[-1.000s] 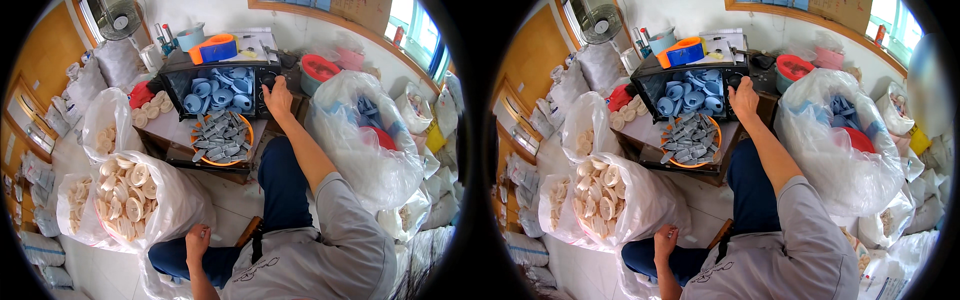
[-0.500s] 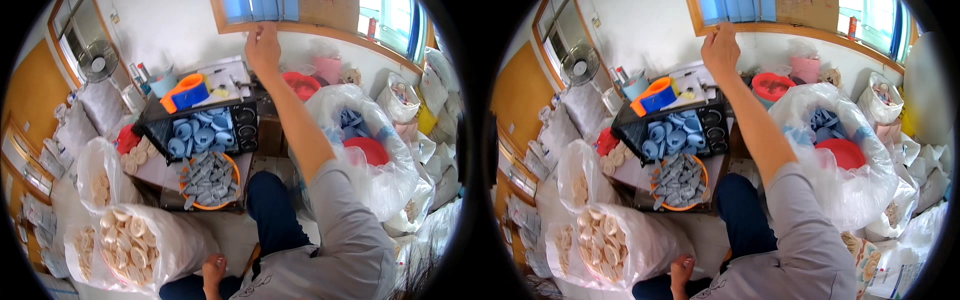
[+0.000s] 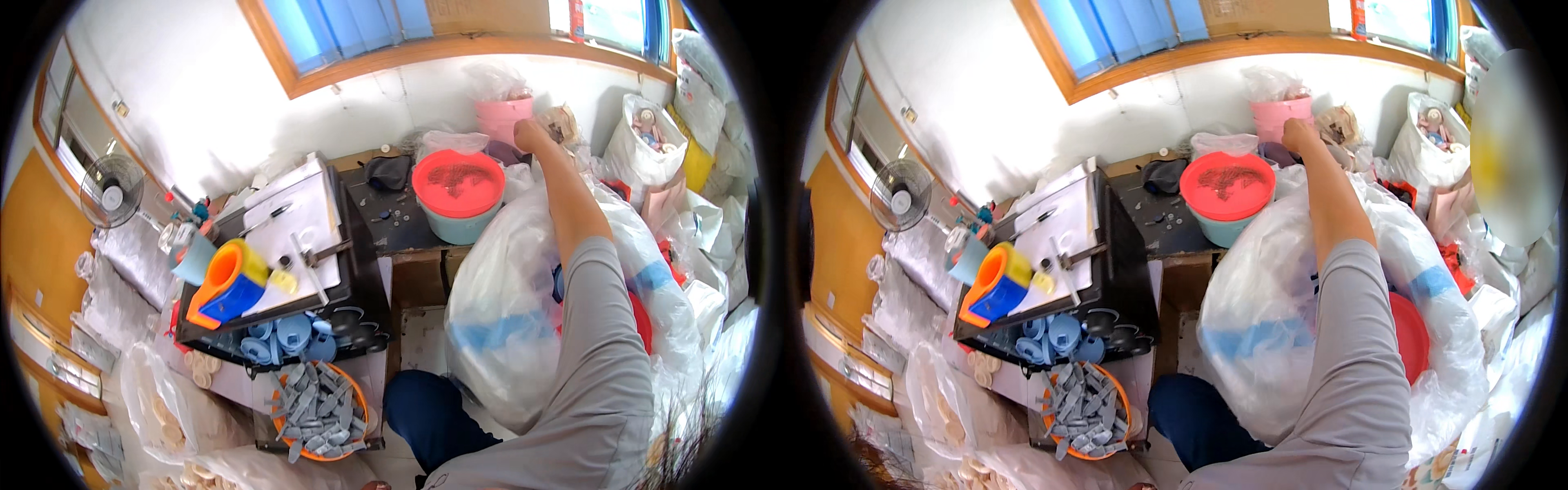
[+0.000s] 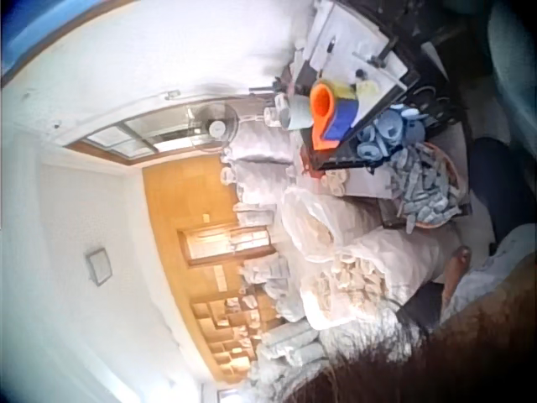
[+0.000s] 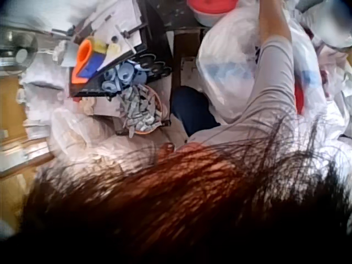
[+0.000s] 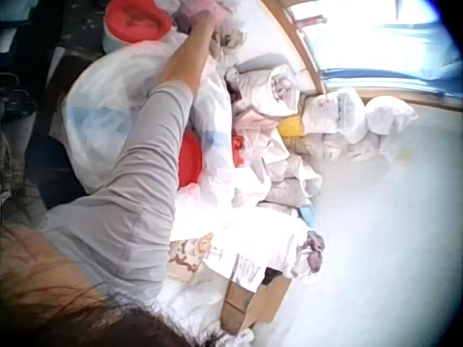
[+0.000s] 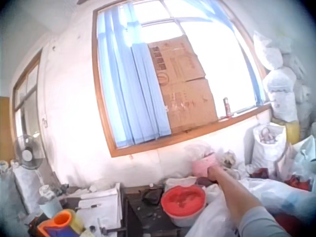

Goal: The person assembles plastic lids by hand, taking blue circular bases and white caps from large storage bags and pressing them together one at a time.

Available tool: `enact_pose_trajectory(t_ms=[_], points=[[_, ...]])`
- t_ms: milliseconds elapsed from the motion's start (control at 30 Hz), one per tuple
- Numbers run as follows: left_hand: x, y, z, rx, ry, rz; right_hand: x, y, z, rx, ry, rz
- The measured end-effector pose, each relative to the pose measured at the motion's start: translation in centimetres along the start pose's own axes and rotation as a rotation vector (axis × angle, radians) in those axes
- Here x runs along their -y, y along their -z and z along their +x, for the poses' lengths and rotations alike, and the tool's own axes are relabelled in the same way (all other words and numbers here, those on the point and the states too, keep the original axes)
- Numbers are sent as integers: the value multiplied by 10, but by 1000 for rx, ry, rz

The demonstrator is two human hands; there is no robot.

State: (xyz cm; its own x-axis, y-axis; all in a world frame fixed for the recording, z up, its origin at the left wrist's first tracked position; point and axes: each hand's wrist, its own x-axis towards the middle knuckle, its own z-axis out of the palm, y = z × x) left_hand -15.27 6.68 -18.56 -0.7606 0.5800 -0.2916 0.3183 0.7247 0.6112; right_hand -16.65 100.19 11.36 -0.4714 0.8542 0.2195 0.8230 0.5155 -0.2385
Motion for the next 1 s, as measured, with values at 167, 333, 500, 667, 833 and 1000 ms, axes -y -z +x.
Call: enact_pose_trajectory(t_ms=[167, 333, 500, 667, 833, 1000], points=[[-78, 33, 36, 108, -25, -50, -32, -52, 6, -61, 12, 41], [-78, 28, 37, 230, 203, 101, -13, -88, 33, 5, 14, -76], [-99, 30, 52, 249, 265, 63, -40, -141, 75, 142, 191, -185], [-104, 32, 58, 250, 281, 32, -67, -175, 106, 352, 536, -568], [-117, 38, 53, 190, 295, -20, -55, -167, 82, -117, -8, 31], [-154, 47, 40, -8, 276, -198, -36, -113, 66, -695, -98, 255]])
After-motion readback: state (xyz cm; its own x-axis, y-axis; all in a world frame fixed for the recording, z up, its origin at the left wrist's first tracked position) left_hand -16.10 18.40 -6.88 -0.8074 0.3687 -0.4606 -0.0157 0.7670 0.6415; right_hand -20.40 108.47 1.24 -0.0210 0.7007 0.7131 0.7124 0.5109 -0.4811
